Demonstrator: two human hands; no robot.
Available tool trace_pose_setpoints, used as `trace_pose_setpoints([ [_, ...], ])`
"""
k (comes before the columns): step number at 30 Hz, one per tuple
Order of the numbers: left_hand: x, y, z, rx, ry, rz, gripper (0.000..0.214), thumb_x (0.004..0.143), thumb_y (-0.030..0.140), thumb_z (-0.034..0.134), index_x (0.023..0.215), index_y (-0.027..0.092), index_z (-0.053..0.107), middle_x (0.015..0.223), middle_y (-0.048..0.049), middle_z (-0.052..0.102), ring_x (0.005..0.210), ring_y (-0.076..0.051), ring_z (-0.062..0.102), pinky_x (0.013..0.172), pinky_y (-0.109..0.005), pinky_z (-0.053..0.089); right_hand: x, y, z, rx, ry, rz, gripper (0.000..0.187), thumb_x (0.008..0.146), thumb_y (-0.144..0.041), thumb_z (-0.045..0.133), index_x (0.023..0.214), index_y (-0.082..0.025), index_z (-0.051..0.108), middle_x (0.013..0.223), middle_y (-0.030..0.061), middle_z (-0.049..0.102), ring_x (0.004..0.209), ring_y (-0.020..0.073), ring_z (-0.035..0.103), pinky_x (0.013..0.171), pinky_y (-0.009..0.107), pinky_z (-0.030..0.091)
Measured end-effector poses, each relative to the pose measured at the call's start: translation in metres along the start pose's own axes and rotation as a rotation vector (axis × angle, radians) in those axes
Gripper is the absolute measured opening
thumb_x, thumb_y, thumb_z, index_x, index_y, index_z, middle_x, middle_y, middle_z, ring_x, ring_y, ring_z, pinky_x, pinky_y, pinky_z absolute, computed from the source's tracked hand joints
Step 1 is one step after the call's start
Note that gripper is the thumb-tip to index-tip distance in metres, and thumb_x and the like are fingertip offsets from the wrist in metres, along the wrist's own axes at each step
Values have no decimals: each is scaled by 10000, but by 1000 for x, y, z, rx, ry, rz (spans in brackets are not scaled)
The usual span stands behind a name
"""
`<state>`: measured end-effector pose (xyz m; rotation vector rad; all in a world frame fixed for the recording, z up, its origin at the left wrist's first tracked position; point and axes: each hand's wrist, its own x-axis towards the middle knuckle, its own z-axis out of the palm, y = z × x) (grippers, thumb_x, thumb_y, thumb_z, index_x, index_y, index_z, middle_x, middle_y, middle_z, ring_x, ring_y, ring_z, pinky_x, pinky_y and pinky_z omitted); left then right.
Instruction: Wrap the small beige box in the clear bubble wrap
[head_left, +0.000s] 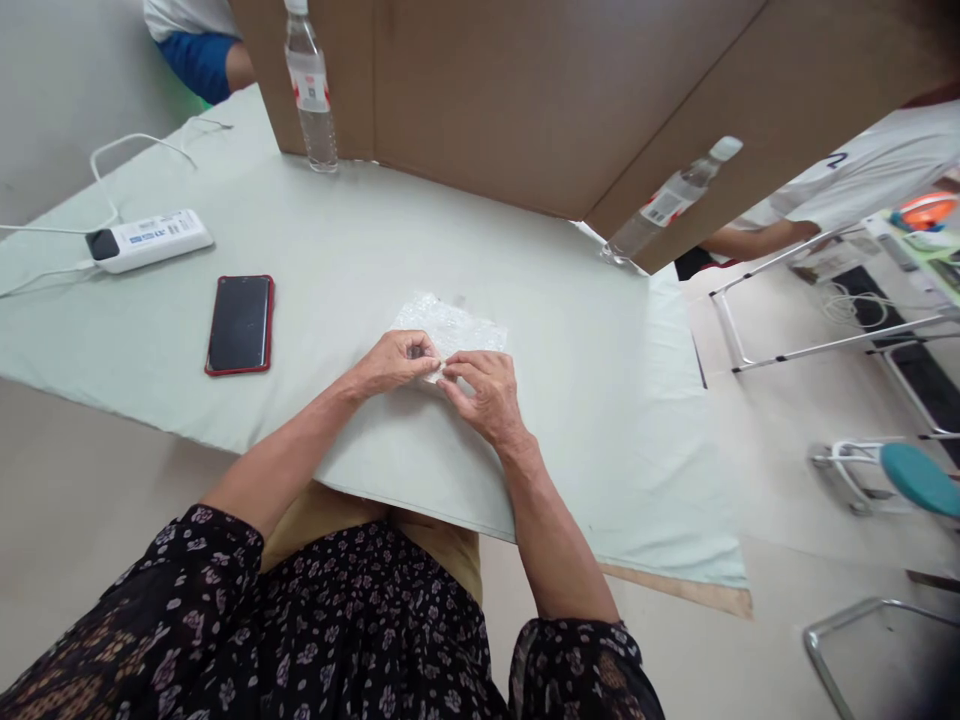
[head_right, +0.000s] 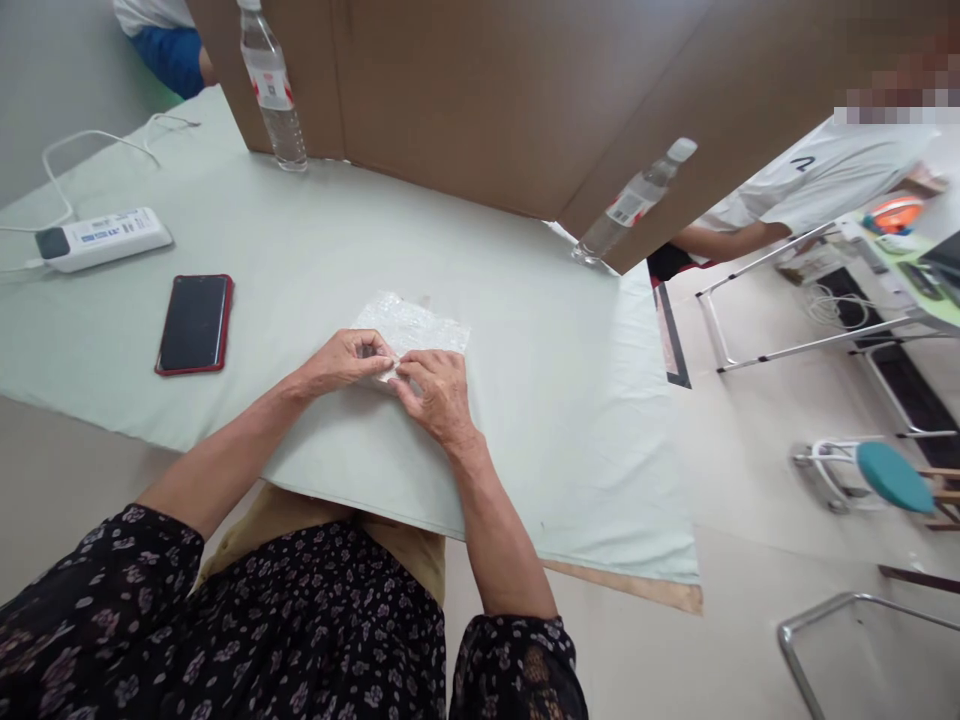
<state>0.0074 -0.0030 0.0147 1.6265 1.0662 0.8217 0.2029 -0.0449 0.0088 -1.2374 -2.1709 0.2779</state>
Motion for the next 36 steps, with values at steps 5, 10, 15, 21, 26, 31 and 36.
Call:
trace_pose_setpoints([
  [5, 0, 1, -11, 55, 13, -17, 247, 696, 323, 622, 880, 175, 696, 814, -16, 672, 739, -153, 581, 683, -273, 461, 0, 1, 0, -69, 1, -24, 102, 930, -327, 632, 907, -255, 701, 1062, 43, 755, 1014, 247, 635, 964, 441, 372],
  [10, -2, -2, -12, 28, 21, -66, 243, 693, 338, 606, 851, 163, 663, 720, 15, 603, 655, -122, 510, 594, -238, 396, -3, -3, 0, -194, 9, -91, 214, 958, -355, 607, 1118, -232, 678, 1108, 63, 740, 1023, 239, 620, 947, 410, 356],
  [15, -1, -5, -6, 14, 23, -84, 225, 681, 325, 588, 819, 158, 649, 680, 25, 580, 636, -113, 492, 587, -232, 380, -2, -7, 0, -316, -41, -145, 225, 929, -403, 661, 1082, -239, 679, 1089, 50, 717, 957, 229, 588, 946, 407, 333],
  [21, -1, -6, -25, 176, 89, -63, 362, 719, 464, 646, 907, 156, 675, 777, -11, 627, 735, -155, 564, 676, -275, 455, -2, -8, 1, -330, -35, -128, 153, 951, -337, 632, 1057, -235, 676, 1082, 49, 712, 953, 223, 578, 957, 401, 318],
  [26, -11, 2, -51, 535, 60, -119, 647, 707, 563, 699, 1221, 174, 636, 1205, -119, 660, 1075, -276, 632, 916, -383, 499, -2, -7, 4, -326, -23, -124, 145, 951, -330, 629, 1051, -232, 672, 1086, 52, 710, 985, 233, 576, 967, 408, 308],
  [31, -6, 5, -53, 860, -2, -324, 836, 725, 627, 649, 1378, 117, 539, 1196, -180, 665, 1102, -345, 640, 890, -387, 488, -1, -9, 5, -345, -21, -117, 139, 946, -322, 636, 1050, -233, 663, 1102, 50, 709, 1008, 241, 569, 973, 409, 303],
  [36, 7, 7, -49, 829, -38, -433, 633, 676, 581, 704, 1137, 150, 657, 1022, -116, 718, 939, -292, 663, 717, -306, 453, -1, -13, 3, -402, -41, -126, 233, 969, -293, 593, 1193, -243, 627, 1116, 57, 695, 996, 240, 554, 966, 412, 299],
])
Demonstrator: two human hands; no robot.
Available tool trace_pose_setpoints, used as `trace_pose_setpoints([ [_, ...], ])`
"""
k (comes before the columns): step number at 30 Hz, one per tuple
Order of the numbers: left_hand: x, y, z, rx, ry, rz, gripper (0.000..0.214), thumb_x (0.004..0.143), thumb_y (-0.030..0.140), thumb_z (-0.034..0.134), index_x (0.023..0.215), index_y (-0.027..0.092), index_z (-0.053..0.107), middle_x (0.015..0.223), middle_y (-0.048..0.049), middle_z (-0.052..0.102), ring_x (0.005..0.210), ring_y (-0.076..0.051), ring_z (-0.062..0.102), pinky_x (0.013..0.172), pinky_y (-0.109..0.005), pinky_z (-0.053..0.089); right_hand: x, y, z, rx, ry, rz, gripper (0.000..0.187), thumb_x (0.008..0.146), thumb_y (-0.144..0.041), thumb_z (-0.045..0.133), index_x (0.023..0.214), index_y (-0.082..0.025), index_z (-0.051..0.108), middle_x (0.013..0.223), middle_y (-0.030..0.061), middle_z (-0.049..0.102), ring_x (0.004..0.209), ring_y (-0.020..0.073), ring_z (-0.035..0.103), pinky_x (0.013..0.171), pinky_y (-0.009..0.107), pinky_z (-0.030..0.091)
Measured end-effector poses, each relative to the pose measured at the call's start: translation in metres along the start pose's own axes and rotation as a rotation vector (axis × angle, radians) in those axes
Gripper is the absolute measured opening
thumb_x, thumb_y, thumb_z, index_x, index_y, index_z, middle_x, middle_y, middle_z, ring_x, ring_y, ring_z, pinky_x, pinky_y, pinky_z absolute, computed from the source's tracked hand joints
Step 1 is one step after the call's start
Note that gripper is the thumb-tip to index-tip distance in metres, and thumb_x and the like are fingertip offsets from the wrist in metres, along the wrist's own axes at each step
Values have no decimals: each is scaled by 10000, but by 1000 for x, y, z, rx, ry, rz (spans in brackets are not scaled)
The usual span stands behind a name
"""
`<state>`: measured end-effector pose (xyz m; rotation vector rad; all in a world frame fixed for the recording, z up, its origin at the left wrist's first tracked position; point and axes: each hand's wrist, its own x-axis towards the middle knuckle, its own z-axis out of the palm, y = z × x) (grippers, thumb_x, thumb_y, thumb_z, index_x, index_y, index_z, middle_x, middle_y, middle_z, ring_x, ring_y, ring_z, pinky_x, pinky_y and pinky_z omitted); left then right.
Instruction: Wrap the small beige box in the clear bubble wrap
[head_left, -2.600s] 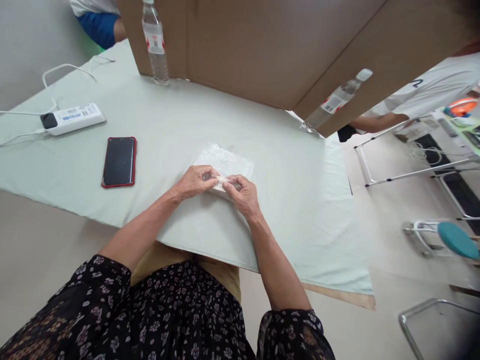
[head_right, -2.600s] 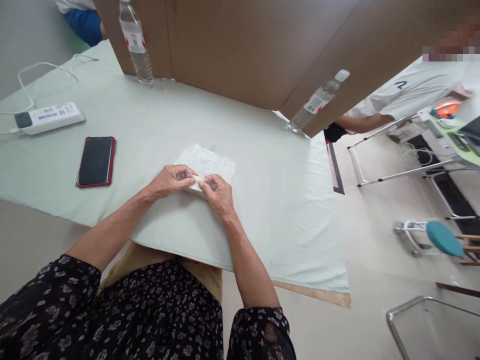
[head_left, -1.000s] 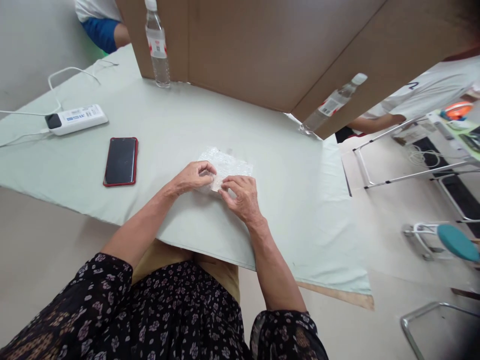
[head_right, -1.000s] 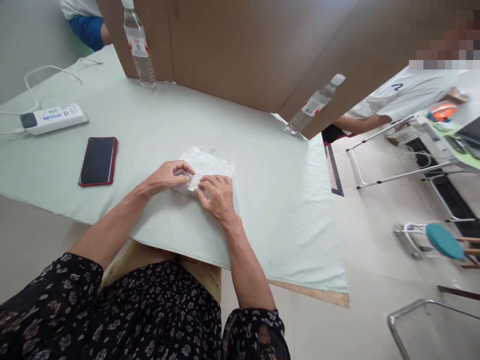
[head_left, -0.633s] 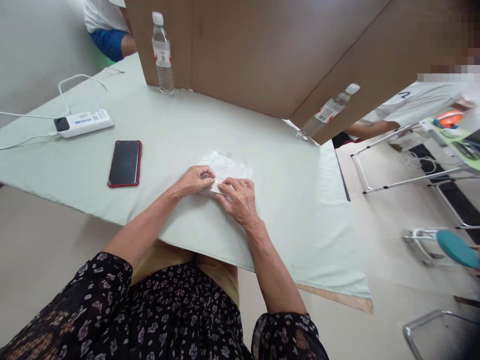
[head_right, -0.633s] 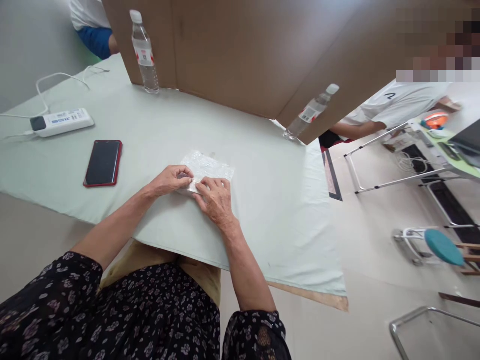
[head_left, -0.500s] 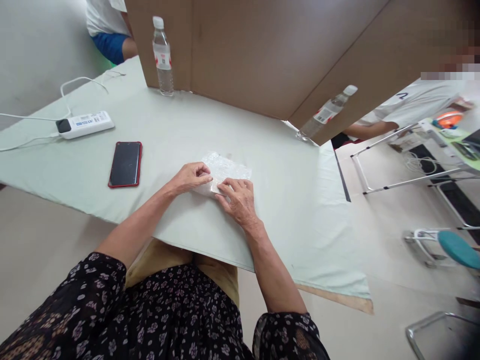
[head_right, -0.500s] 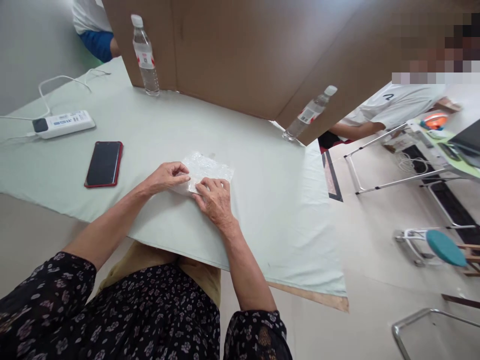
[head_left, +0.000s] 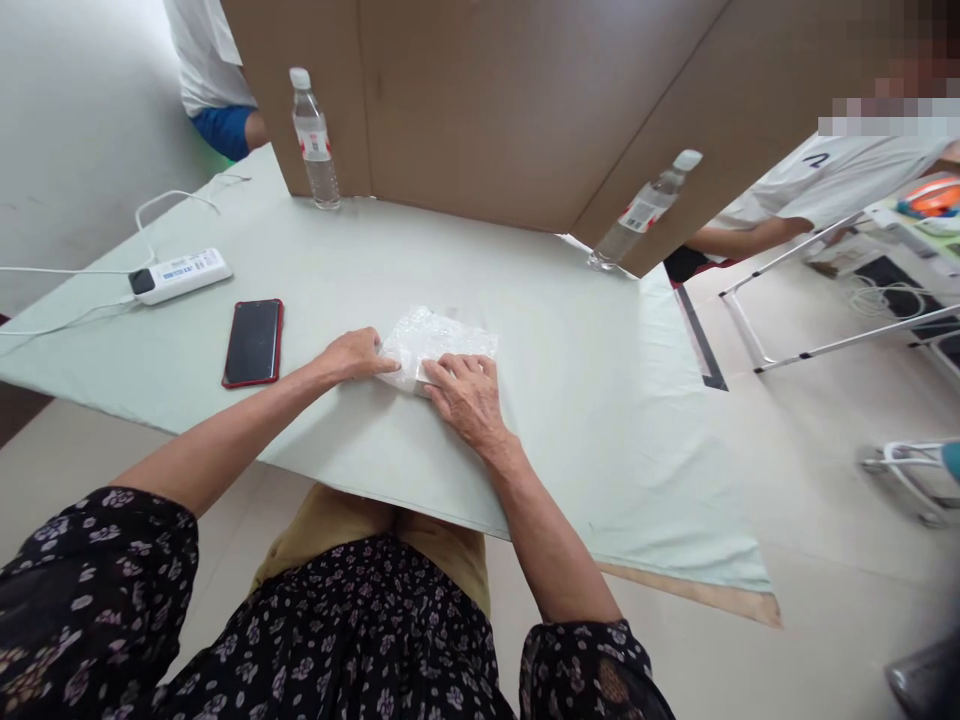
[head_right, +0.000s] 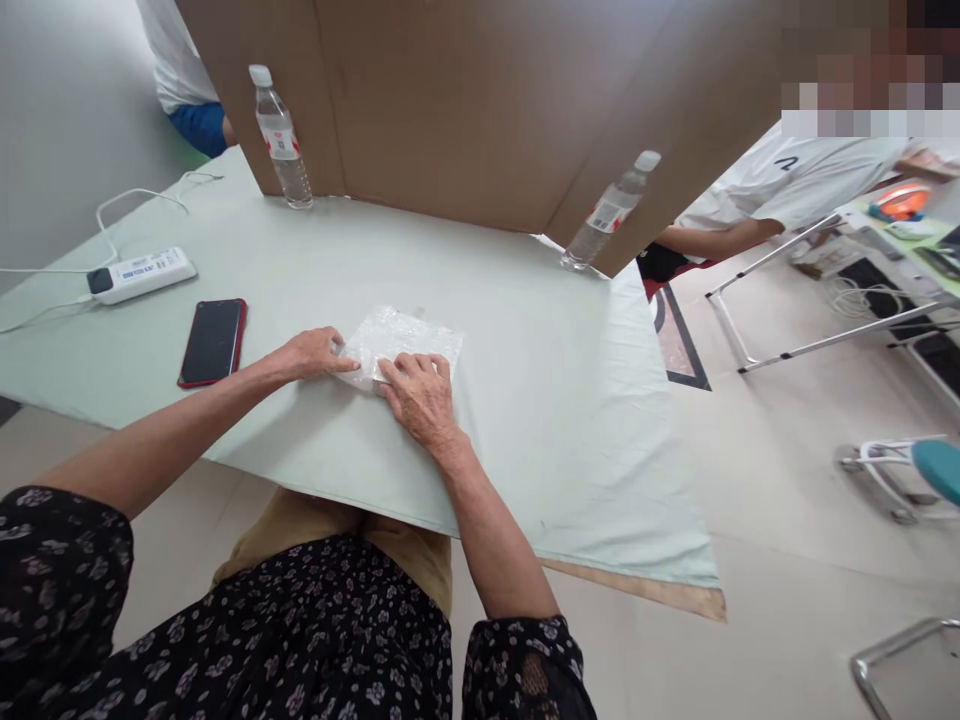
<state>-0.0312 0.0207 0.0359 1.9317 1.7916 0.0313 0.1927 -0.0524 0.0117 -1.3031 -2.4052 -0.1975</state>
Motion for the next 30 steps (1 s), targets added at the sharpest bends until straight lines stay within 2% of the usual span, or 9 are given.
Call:
trace_pose_setpoints([
  [3, 1, 5, -1, -34, -38, -9, 279, 659, 441, 738, 733, 190, 639, 735, -34, 653, 722, -210, 607, 588, -276, 372, 0, -1, 0, -27, 6, -16, 212, 987, -290, 560, 1184, -262, 634, 1129, 54, 686, 996, 236, 544, 964, 411, 294],
  [5, -2, 8, 0, -120, -35, -17, 245, 660, 319, 720, 565, 197, 530, 578, 15, 525, 585, -148, 501, 535, -270, 311, -1, -1, 0, -34, 7, -17, 190, 989, -295, 558, 1154, -261, 646, 1139, 57, 680, 1006, 237, 536, 969, 413, 290],
  [7, -6, 14, 0, -279, 8, -22, 276, 665, 227, 676, 514, 198, 447, 512, 50, 412, 514, -105, 393, 504, -262, 261, -1, -1, 1, -32, 1, -16, 183, 986, -297, 563, 1143, -258, 650, 1133, 61, 678, 1013, 239, 530, 975, 418, 286],
  [9, -12, 21, 2, -470, 34, -24, 273, 669, 174, 636, 513, 196, 413, 496, 67, 368, 490, -82, 355, 487, -243, 256, -1, -2, 1, -30, -7, -20, 180, 984, -299, 567, 1136, -258, 653, 1129, 64, 674, 1020, 240, 525, 983, 424, 283],
  [12, -20, 35, 5, -678, 32, -17, 226, 663, 134, 617, 538, 190, 437, 503, 70, 410, 497, -77, 420, 482, -214, 341, 0, -3, 1, -37, -21, -25, 187, 978, -297, 574, 1146, -259, 648, 1138, 69, 670, 1039, 245, 522, 998, 432, 278],
  [17, -26, 51, 11, -795, 6, 62, 113, 648, 127, 629, 659, 178, 528, 576, 45, 546, 517, -86, 511, 481, -205, 421, 0, -5, -1, -36, -41, -13, 231, 958, -280, 596, 1184, -239, 625, 1154, 81, 672, 1072, 259, 529, 1022, 444, 275],
  [22, -28, 49, 14, -680, -35, 152, 69, 641, 158, 595, 709, 168, 607, 592, 29, 564, 537, -99, 518, 495, -217, 410, 0, -5, 1, 55, -11, 18, 247, 929, -269, 611, 1170, -213, 609, 1142, 91, 698, 1087, 272, 560, 1048, 454, 279],
  [30, -33, 47, 6, -413, -127, 404, 337, 689, 240, 525, 931, 175, 750, 751, -11, 664, 666, -154, 571, 616, -281, 440, -3, 15, -4, 361, 18, 88, 87, 884, -306, 639, 913, -228, 613, 1126, 51, 733, 1112, 238, 616, 1013, 402, 342],
])
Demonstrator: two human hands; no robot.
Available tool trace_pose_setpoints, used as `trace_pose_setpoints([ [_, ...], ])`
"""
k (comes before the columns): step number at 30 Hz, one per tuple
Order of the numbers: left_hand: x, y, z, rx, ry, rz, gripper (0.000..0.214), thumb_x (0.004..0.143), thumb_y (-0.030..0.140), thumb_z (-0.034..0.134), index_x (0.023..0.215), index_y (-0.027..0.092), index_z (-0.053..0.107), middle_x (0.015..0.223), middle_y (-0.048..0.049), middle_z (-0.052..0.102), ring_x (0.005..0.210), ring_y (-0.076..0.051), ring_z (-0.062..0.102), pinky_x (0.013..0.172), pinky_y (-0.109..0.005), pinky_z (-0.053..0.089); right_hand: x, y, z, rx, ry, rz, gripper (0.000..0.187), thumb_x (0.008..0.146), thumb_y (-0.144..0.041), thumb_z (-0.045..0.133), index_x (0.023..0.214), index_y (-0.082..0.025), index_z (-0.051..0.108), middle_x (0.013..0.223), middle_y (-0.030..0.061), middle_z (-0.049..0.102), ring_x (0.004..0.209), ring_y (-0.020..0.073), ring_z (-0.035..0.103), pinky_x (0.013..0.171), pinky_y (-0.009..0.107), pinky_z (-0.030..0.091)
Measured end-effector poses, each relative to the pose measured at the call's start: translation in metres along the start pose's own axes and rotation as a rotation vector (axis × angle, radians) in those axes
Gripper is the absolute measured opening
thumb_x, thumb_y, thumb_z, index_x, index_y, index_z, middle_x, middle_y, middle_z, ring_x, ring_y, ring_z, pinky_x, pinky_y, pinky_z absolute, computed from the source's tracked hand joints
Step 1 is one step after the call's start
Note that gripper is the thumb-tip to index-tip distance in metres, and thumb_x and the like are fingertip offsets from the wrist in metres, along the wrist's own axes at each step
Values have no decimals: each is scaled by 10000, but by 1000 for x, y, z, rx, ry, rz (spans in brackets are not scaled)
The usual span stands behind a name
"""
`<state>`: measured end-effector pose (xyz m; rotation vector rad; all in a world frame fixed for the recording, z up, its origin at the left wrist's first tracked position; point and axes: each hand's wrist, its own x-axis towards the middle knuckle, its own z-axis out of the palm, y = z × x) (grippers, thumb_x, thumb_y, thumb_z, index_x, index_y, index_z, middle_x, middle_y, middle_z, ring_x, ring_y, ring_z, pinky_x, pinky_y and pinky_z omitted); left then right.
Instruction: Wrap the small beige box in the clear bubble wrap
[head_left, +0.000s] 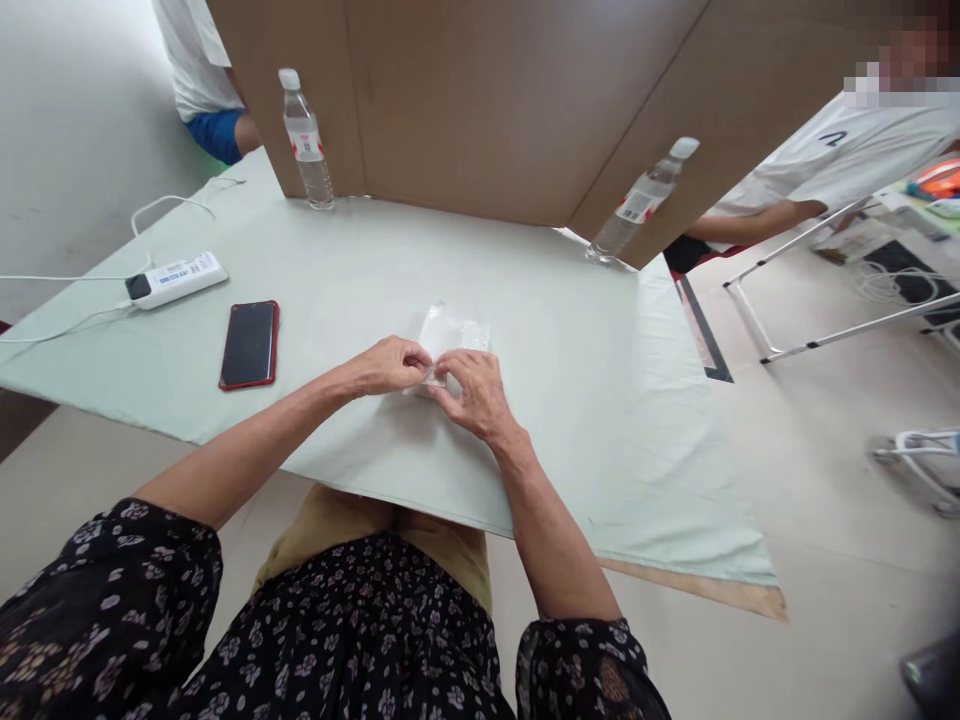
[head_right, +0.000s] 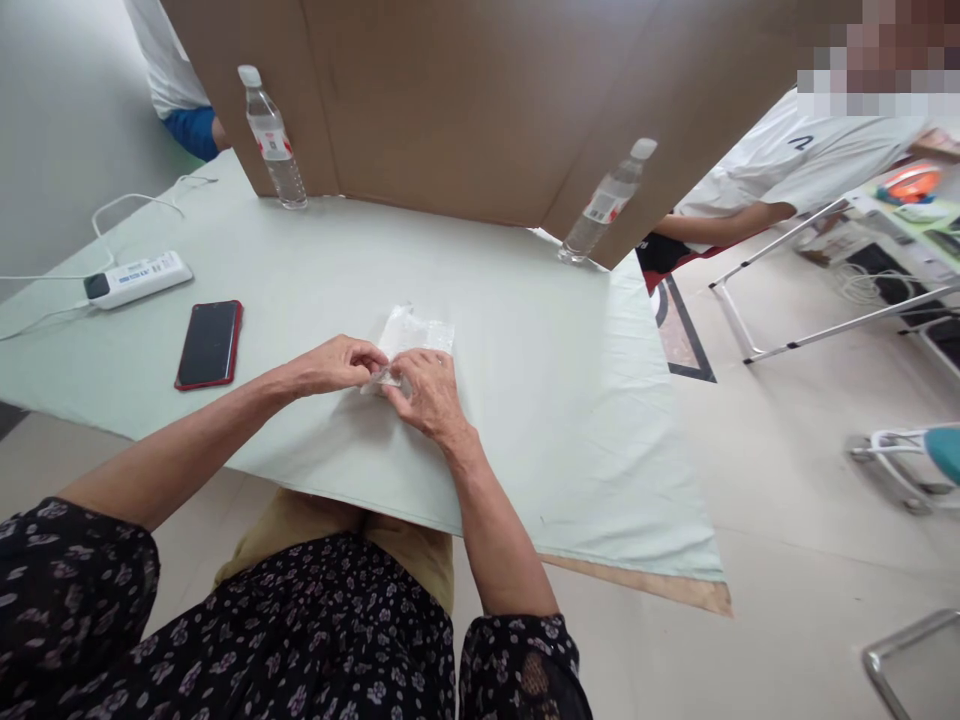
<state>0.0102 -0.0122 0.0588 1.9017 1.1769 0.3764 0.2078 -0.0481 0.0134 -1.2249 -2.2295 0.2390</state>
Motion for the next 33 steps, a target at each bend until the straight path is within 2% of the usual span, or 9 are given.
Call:
trace_pose_setpoints([
  [5, 0, -16, 12, 328, 163, 291, 302, 793, 233, 559, 1018, 177, 753, 870, -62, 652, 821, -197, 602, 758, -328, 495, -2, 4, 1, 71, 55, -3, 29, 861, -249, 635, 870, -223, 626, 1106, 51, 750, 1136, 229, 638, 1016, 392, 360],
  [10, 0, -35, 26, 445, 338, 482, 246, 909, 236, 533, 1034, 181, 738, 984, -103, 612, 928, -204, 588, 796, -317, 511, 0, 7, 1, 122, 43, 22, 37, 857, -260, 621, 865, -235, 647, 1091, 44, 766, 1160, 239, 649, 1050, 428, 379],
  [14, -3, -36, 38, 434, 379, 479, 239, 929, 195, 496, 1048, 168, 701, 1014, -99, 592, 846, -166, 579, 745, -283, 505, 0, 12, -14, 186, 211, 141, 105, 871, -319, 615, 892, -231, 668, 1124, 75, 752, 1144, 247, 657, 1053, 447, 420],
  [16, -5, -33, 46, 419, 424, 434, 218, 924, 189, 497, 1004, 159, 697, 1008, -98, 584, 799, -155, 569, 721, -279, 500, -5, 17, -25, 203, 328, 261, 159, 891, -352, 586, 922, -222, 672, 1118, 92, 741, 1104, 246, 666, 1002, 438, 467],
  [18, -6, -31, 53, 404, 464, 386, 194, 911, 185, 507, 952, 160, 695, 987, -89, 578, 740, -139, 548, 694, -274, 493, -15, 23, -34, 191, 364, 414, 229, 887, -400, 585, 986, -214, 674, 1126, 102, 726, 1026, 249, 678, 904, 425, 514],
  [21, -3, -32, 57, 371, 486, 376, 174, 884, 189, 533, 945, 170, 695, 958, -68, 579, 681, -116, 520, 654, -251, 476, -31, 33, -39, 130, 267, 628, 412, 821, -499, 652, 1111, -208, 664, 1144, 110, 716, 859, 234, 681, 797, 415, 534],
  [24, 2, -39, 56, 357, 502, 465, 197, 884, 224, 535, 971, 183, 706, 951, -64, 592, 731, -128, 550, 656, -240, 474, -40, 36, -32, 64, 125, 742, 564, 787, -558, 682, 1225, -205, 629, 1058, 86, 738, 751, 210, 667, 788, 411, 528],
  [28, 8, -48, 54, 374, 547, 578, 246, 914, 263, 501, 985, 191, 725, 969, -74, 610, 755, -141, 564, 701, -263, 498, -31, 31, -16, 9, 25, 790, 672, 789, -546, 683, 1336, -175, 563, 951, 62, 734, 784, 235, 675, 791, 397, 515],
  [33, 8, -50, 58, 387, 559, 573, 250, 914, 253, 500, 1006, 202, 726, 1001, -83, 623, 794, -158, 572, 740, -283, 516, -19, 26, -2, 170, 87, 770, 730, 774, -492, 664, 1388, -133, 505, 788, 0, 661, 723, 211, 630, 733, 365, 508],
])
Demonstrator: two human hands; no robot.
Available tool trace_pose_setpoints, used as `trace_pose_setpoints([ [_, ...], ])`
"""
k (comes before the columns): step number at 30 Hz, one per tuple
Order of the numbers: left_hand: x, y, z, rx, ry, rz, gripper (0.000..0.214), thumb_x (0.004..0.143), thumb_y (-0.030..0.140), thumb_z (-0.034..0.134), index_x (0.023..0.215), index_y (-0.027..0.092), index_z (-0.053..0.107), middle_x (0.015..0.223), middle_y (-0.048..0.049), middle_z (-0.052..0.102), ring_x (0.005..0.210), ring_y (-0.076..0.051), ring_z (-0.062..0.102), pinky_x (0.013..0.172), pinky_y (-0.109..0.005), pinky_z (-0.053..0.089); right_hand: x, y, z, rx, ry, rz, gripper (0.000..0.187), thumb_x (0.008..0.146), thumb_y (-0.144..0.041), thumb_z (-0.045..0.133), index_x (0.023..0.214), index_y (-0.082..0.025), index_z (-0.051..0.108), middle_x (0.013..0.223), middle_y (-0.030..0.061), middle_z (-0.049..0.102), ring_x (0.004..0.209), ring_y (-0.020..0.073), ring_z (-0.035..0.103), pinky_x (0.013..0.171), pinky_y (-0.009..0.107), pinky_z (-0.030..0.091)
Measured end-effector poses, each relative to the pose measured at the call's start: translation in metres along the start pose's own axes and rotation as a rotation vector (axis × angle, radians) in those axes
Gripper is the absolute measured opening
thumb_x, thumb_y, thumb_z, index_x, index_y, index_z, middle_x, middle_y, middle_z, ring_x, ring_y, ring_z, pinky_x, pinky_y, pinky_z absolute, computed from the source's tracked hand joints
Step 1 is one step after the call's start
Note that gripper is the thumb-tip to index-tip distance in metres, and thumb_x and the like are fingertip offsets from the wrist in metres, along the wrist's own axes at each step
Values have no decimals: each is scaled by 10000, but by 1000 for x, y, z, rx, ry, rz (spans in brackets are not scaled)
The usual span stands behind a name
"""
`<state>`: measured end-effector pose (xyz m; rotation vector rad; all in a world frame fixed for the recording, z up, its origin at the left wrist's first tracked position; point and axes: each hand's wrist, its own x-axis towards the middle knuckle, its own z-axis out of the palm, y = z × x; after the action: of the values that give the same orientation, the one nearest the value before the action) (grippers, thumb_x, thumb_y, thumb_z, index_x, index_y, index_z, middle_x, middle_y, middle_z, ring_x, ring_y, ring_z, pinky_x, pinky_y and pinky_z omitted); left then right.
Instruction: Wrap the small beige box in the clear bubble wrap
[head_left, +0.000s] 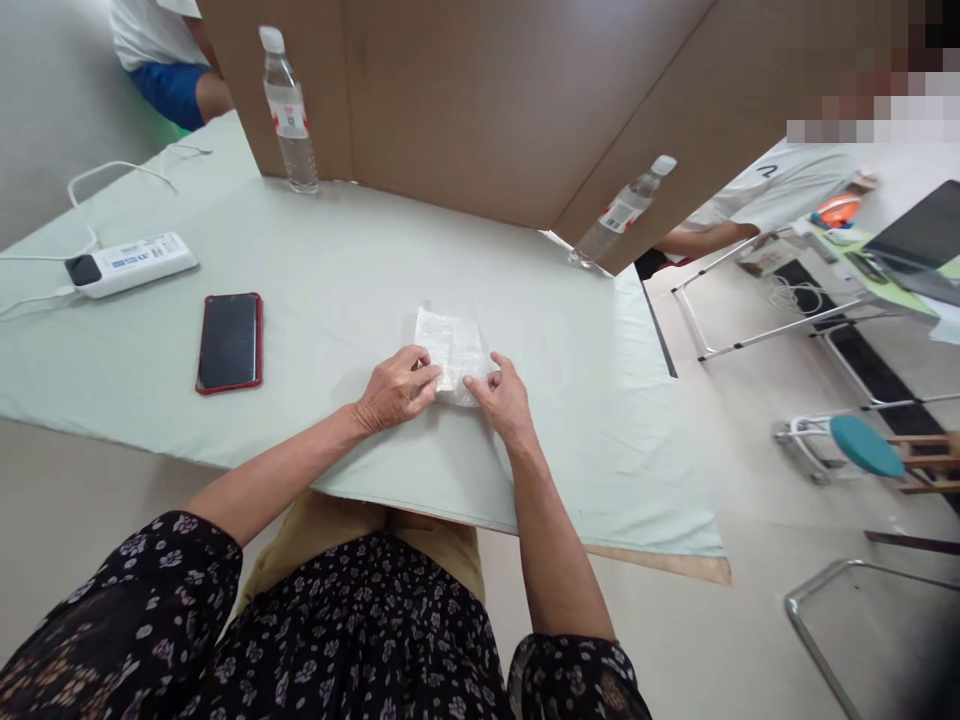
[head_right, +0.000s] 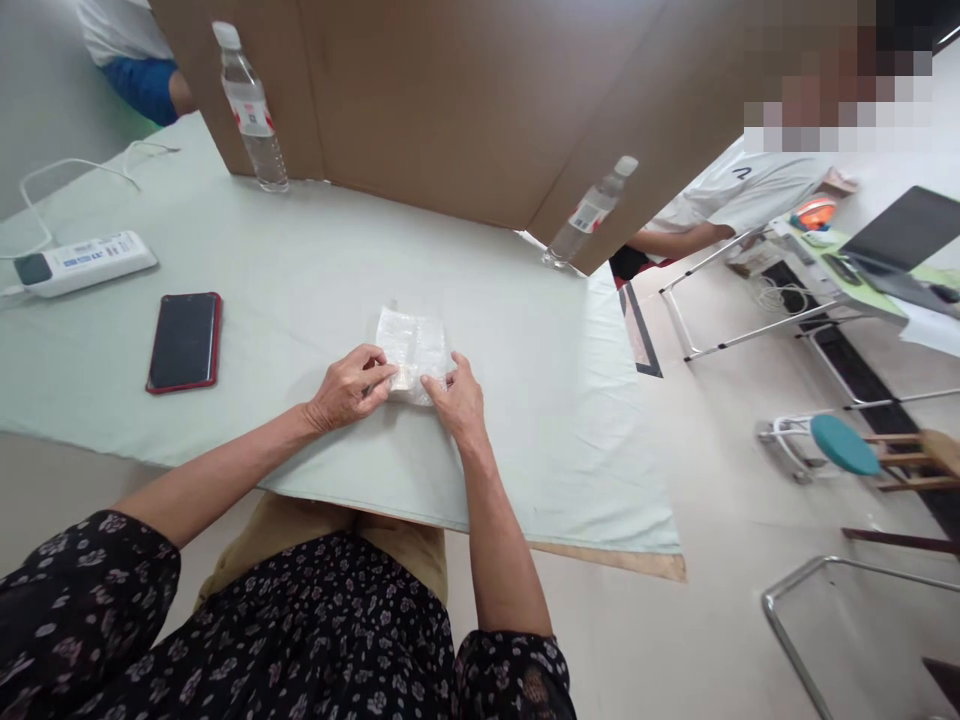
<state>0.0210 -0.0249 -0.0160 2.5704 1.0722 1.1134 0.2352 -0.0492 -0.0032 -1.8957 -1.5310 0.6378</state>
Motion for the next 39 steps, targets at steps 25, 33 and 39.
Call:
trace_pose_setpoints([
  [25, 4, 3, 2, -22, -36, 30, 232, 908, 207, 503, 981, 181, 722, 828, -60, 559, 755, -174, 513, 674, -285, 448, -10, -52, 21, -31, 92, -207, 461, 859, -308, 513, 1266, -146, 658, 840, 58, 742, 737, 206, 681, 810, 359, 534],
  [33, 3, 7, 4, -204, 59, -69, 135, 845, 180, 552, 958, 174, 626, 821, -44, 596, 776, -173, 560, 718, -291, 482, -11, -49, 15, 94, -7, -172, 440, 879, -346, 540, 1230, -117, 674, 954, 87, 775, 765, 186, 707, 800, 330, 560],
  [39, 8, 10, 1, -534, 56, -374, 196, 786, 260, 615, 960, 198, 551, 733, 31, 553, 617, -113, 507, 600, -245, 443, -27, -48, 9, -56, -118, -355, 499, 912, -194, 433, 1393, -155, 563, 1201, 118, 741, 1033, 243, 717, 918, 398, 569],
])
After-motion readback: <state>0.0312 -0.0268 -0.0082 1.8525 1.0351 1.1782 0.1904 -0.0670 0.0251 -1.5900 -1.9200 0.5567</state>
